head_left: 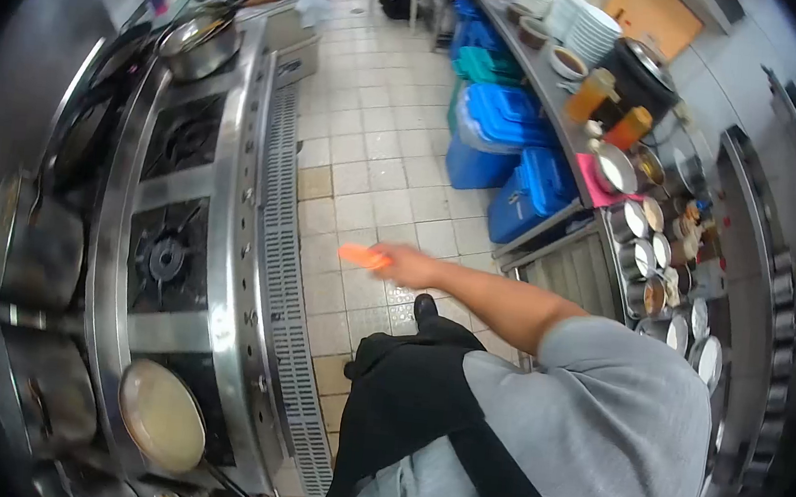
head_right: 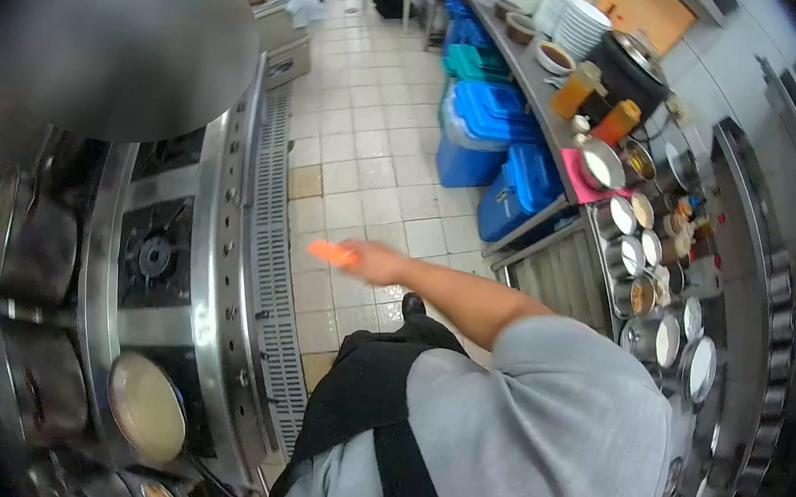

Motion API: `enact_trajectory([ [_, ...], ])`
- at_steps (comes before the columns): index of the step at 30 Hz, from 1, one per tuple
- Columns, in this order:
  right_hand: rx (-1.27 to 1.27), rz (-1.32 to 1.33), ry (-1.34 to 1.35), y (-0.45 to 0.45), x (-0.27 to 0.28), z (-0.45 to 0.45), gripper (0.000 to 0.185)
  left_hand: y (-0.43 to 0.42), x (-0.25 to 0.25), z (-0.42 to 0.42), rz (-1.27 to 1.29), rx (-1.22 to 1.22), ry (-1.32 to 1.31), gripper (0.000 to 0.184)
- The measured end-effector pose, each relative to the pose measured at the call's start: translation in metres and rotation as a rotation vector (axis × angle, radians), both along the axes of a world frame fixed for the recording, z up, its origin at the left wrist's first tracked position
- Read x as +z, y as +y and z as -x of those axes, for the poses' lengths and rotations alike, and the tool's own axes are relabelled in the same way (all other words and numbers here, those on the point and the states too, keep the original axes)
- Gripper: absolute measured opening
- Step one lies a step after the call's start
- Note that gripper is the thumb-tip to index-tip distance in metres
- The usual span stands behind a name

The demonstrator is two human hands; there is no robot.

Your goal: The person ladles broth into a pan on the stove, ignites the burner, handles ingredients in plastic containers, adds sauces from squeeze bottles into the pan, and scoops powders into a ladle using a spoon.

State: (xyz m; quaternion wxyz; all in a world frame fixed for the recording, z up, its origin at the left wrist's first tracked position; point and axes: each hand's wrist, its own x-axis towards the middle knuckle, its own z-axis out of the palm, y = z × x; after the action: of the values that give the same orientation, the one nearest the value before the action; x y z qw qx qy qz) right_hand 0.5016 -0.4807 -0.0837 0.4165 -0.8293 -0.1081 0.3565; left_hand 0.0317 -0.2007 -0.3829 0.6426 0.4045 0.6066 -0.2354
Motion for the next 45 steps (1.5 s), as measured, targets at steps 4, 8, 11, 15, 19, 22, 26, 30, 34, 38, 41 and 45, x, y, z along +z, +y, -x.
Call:
enact_trajectory([
  [4,-0.800,0.028,-0.358,-0.185,0.012,0.005,0.040,0.060,0.012,-0.085,-0.083,-0.045,-0.096,0.026],
  [8,-1.509,-0.243,-0.601,-0.319,0.054,0.041,0.035,0.082,0.031,-0.191,-0.165,-0.083,-0.228,0.022],
  [11,-1.734,-0.425,-0.851,-0.398,0.080,0.058,0.031,0.053,0.049,-0.256,-0.210,-0.137,-0.245,0.019],
  [15,-1.811,-0.580,-1.213,-0.472,0.149,0.069,0.031,-0.023,0.070,-0.335,-0.216,-0.311,-0.248,0.020],
  [19,-1.807,-0.613,-1.417,-0.555,0.213,0.085,0.031,-0.099,0.058,-0.394,-0.154,-0.557,-0.242,0.028],
  [22,-1.804,-0.695,-1.392,-0.618,0.249,0.099,0.023,-0.134,0.049,-0.407,-0.132,-0.600,-0.237,0.030],
  [26,-1.763,-0.855,-1.171,-0.737,0.267,0.128,0.015,-0.143,0.058,-0.411,-0.145,-0.613,-0.214,0.031],
  [30,-1.871,-0.503,-1.152,-0.811,0.261,0.136,0.017,-0.119,0.069,-0.402,-0.168,-0.624,-0.139,0.031],
  [34,-2.120,-0.047,-1.034,-0.842,0.259,0.149,0.029,-0.092,0.077,-0.399,-0.195,-0.641,-0.044,0.030],
  [38,-2.321,-0.085,-1.409,-0.803,0.256,0.107,0.042,-0.082,0.073,-0.423,-0.200,-0.654,0.007,0.031],
  [41,-2.217,-0.094,-1.455,-0.774,0.237,0.078,0.046,-0.072,0.035,-0.455,-0.201,-0.654,0.006,0.031],
  [45,-2.013,-0.109,-1.561,-0.648,0.211,-0.024,0.042,-0.049,0.004,-0.539,-0.157,-0.676,-0.115,0.031],
])
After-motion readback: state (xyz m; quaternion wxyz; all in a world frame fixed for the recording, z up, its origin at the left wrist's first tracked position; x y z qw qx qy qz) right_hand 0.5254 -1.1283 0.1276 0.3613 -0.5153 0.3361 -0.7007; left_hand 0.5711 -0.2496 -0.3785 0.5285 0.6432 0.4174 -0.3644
